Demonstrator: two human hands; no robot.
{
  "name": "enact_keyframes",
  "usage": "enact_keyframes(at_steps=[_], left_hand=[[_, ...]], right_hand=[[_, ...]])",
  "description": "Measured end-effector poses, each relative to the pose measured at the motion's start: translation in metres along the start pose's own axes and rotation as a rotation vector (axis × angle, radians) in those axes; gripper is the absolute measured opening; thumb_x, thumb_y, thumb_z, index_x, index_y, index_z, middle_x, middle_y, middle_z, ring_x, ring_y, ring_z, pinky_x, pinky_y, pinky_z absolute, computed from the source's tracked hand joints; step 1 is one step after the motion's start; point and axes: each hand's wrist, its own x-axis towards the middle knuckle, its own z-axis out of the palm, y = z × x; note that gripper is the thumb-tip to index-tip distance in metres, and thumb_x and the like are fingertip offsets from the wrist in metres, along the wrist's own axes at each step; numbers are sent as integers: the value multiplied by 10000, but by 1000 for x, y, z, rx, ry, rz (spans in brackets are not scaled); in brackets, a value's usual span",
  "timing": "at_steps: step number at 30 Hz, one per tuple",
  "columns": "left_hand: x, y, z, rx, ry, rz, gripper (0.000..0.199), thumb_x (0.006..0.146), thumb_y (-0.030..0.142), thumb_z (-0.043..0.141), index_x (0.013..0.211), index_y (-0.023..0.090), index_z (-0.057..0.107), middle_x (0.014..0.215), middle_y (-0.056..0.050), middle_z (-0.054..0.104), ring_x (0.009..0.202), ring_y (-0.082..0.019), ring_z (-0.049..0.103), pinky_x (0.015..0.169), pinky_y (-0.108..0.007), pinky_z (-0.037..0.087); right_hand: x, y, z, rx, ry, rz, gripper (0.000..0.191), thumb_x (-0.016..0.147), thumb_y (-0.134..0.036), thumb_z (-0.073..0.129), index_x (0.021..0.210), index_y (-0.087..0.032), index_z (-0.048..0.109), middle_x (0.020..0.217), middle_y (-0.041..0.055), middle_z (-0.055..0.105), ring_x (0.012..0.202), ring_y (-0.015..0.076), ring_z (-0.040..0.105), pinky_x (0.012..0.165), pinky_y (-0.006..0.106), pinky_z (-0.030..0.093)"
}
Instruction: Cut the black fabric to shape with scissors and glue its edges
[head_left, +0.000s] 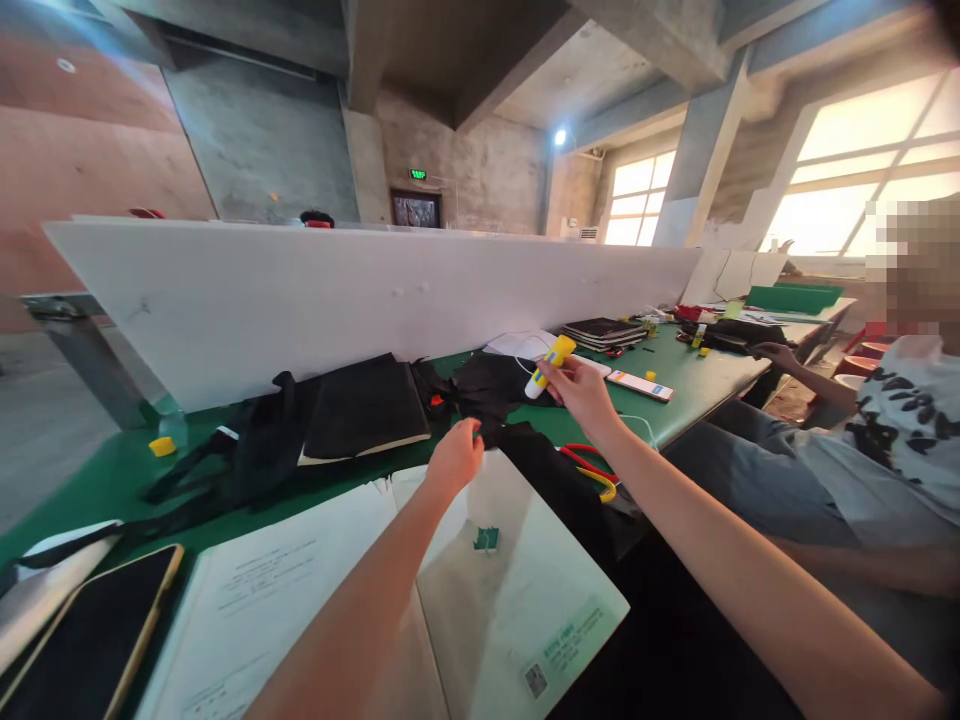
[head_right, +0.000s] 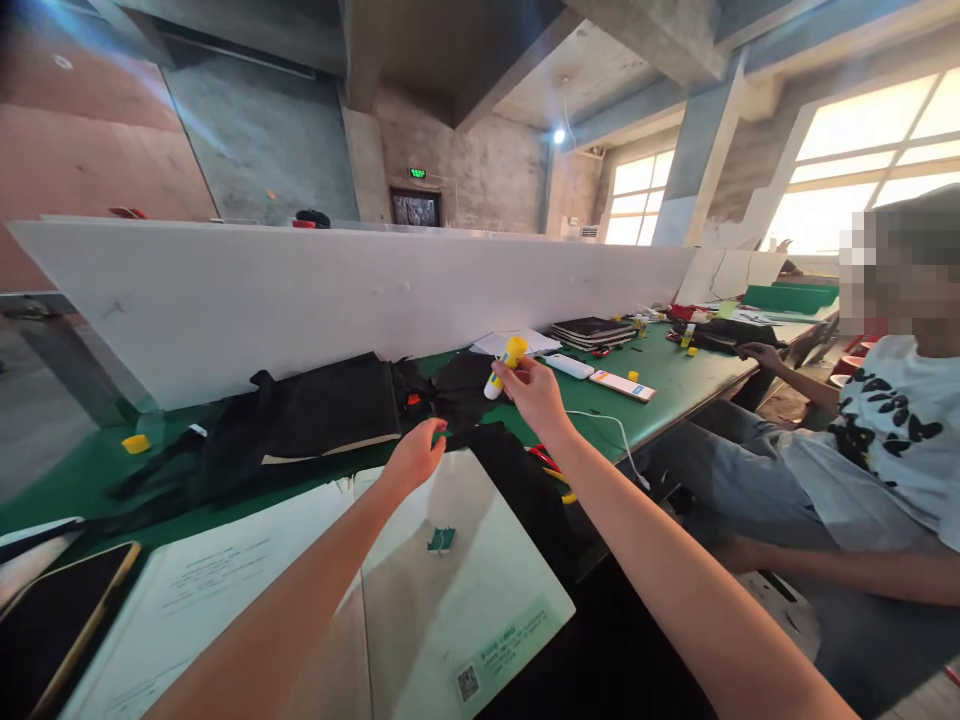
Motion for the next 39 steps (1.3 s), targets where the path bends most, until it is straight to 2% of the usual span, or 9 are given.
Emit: enact_keyframes(at_steps=[3, 5, 8, 13, 17, 25, 30, 33, 39], left_hand=[[-25, -28, -4, 170, -2, -29, 387, 775, 172, 513, 1155, 97, 522, 1276, -192, 499, 1263, -306, 356, 1059, -475, 190], [-35, -38, -1, 381, -57, -23, 450, 803, 243, 505, 1222, 80, 478, 1359, -194, 413, 1314, -302, 270, 1075, -483, 141], [-41, -43, 6, 683, -165, 15, 511, 874, 385, 391, 1276, 73, 433, 1395, -183, 366, 1319, -275, 273, 1072, -472, 171], [-42, -42, 13, 753, -196, 50, 529, 891, 439, 321, 1280, 101, 439, 1380, -173, 392, 1302, -260, 308, 1065, -452, 210], [-43, -43, 13, 712, -176, 62, 475, 885, 364, 342, 1245, 81, 468, 1347, -190, 430, 1269, -282, 353, 1051, -441, 246], [-44, -46, 14, 660, -139, 89, 445, 869, 302, 354, 1235, 80, 475, 1346, -165, 437, 1253, -268, 374, 1032, -390, 285], [-46, -50, 16, 634, -158, 100, 444, 886, 316, 313, 1303, 225, 434, 1399, -19, 401, 1288, -258, 324, 1028, -427, 282], [-47, -50, 16, 639, -164, 102, 446, 894, 333, 290, 1311, 251, 425, 1405, 2, 390, 1299, -244, 310, 1020, -431, 288], [-49, -49, 15, 645, -149, 112, 421, 895, 320, 305, 1291, 283, 443, 1407, -8, 386, 1303, -232, 309, 1005, -449, 291]], right_hand=[[-2, 37, 10, -196, -16, 99, 388, 750, -538, 526, 800, -158, 586, 559, -19, 538, 484, 85, 456, 449, 202, 303], [-2, 58, 22, -236, -40, 137, 369, 764, -521, 503, 755, -158, 574, 546, -9, 555, 476, 95, 477, 453, 207, 321], [-3, 80, 44, -278, -94, 175, 343, 770, -490, 499, 675, -165, 550, 501, -5, 558, 460, 104, 502, 461, 210, 335], [-3, 99, 74, -373, -128, 194, 328, 789, -468, 481, 679, -169, 558, 553, 10, 602, 527, 114, 553, 495, 204, 341], [-7, 103, 87, -445, -127, 168, 329, 807, -485, 462, 779, -178, 575, 653, 12, 634, 583, 117, 564, 512, 202, 332], [-23, 95, 103, -585, -159, 67, 284, 775, -457, 539, 727, -180, 583, 701, 33, 636, 626, 135, 561, 540, 218, 309], [-20, 91, 97, -676, -58, 58, 290, 825, -442, 455, 812, -180, 578, 754, 65, 634, 674, 165, 561, 563, 239, 297], [-15, 91, 91, -712, -20, 56, 298, 843, -426, 420, 857, -170, 572, 800, 81, 632, 712, 171, 562, 579, 240, 301], [-17, 98, 91, -733, -150, 13, 250, 807, -406, 504, 774, -172, 587, 747, 47, 636, 658, 137, 562, 568, 216, 315]])
